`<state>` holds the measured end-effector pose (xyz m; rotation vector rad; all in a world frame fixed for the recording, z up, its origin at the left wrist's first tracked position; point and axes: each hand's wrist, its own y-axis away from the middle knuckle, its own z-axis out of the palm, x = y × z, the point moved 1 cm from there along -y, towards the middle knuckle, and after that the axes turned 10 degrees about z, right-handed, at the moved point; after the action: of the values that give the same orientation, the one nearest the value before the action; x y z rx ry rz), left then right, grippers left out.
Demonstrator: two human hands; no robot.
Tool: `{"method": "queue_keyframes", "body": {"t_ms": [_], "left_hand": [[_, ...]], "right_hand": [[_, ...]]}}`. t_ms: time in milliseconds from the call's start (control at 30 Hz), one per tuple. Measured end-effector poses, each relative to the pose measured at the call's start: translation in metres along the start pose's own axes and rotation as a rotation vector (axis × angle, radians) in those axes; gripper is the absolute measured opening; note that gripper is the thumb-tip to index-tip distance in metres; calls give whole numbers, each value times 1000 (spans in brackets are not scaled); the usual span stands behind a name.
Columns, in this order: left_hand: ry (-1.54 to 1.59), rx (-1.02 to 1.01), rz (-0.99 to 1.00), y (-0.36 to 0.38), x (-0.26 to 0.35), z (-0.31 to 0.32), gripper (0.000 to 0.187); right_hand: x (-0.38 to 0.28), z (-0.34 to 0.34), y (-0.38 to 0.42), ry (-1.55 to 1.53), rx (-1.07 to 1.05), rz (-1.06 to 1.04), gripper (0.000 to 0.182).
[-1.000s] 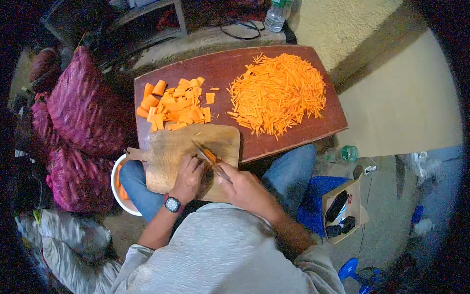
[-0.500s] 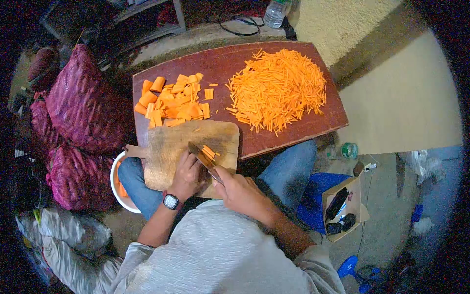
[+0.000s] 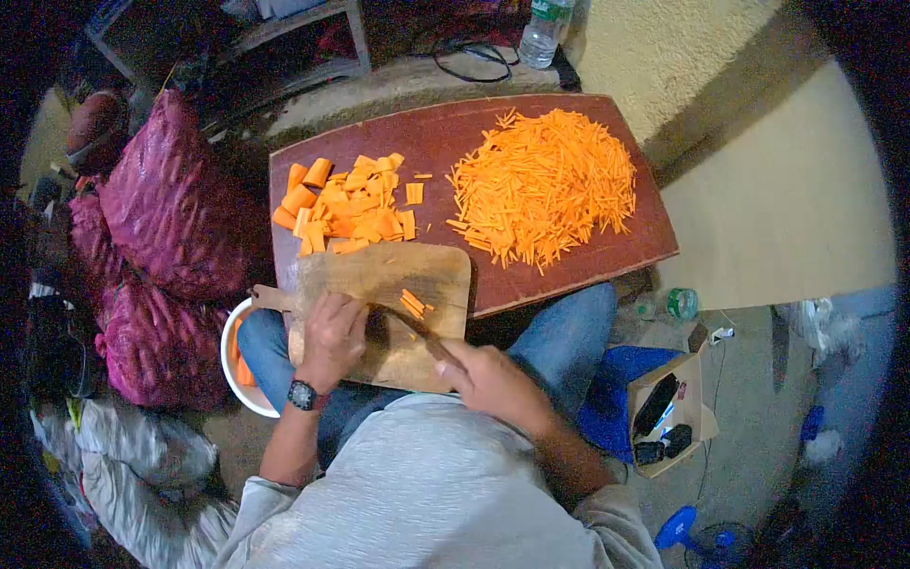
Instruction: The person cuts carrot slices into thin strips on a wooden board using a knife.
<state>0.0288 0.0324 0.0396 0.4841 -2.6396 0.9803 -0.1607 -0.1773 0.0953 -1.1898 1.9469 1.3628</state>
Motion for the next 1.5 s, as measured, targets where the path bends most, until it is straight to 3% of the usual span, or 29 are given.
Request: {"method": "queue_keyframes", "body": {"t_ms": [233, 367, 433, 500, 600, 700, 900, 967, 1200, 1267, 1433, 1500], "left_hand": [[-2, -107, 11, 20, 2, 2, 15], [-82, -180, 6, 20, 13, 6, 15], [-85, -156, -11, 16, 14, 8, 16], [-74, -157, 9, 9, 17, 7, 17], [-46, -159, 22, 0, 20, 10, 22], [12, -184, -11, -13, 26, 18, 30], [10, -198, 75, -39, 19, 42, 30], [-55, -180, 98, -52, 11, 46, 32], [-183, -156, 45, -112, -55, 60, 35], [-147, -304, -32, -129, -69, 71, 49], [-121, -340, 93, -150, -98, 106, 48], [-134, -443, 81, -156, -100, 113, 48]], "right_hand": [[22, -80, -39, 147, 620, -101, 31], [-5, -84, -29, 48, 572, -27, 30], [2, -63, -33, 91, 477, -240, 32], [7, -39, -34, 159, 467, -254, 34], [-3, -11, -29, 44, 318, -159, 43], [-8, -1, -23, -189, 228, -221, 46], [-8, -23, -12, -358, 263, -99, 45], [-4, -26, -16, -205, 478, -266, 45], [36, 2, -32, -369, 366, -173, 47], [38, 9, -33, -417, 355, -171, 48], [33, 6, -30, -429, 321, -131, 49], [39, 7, -30, -422, 347, -127, 47]]}}
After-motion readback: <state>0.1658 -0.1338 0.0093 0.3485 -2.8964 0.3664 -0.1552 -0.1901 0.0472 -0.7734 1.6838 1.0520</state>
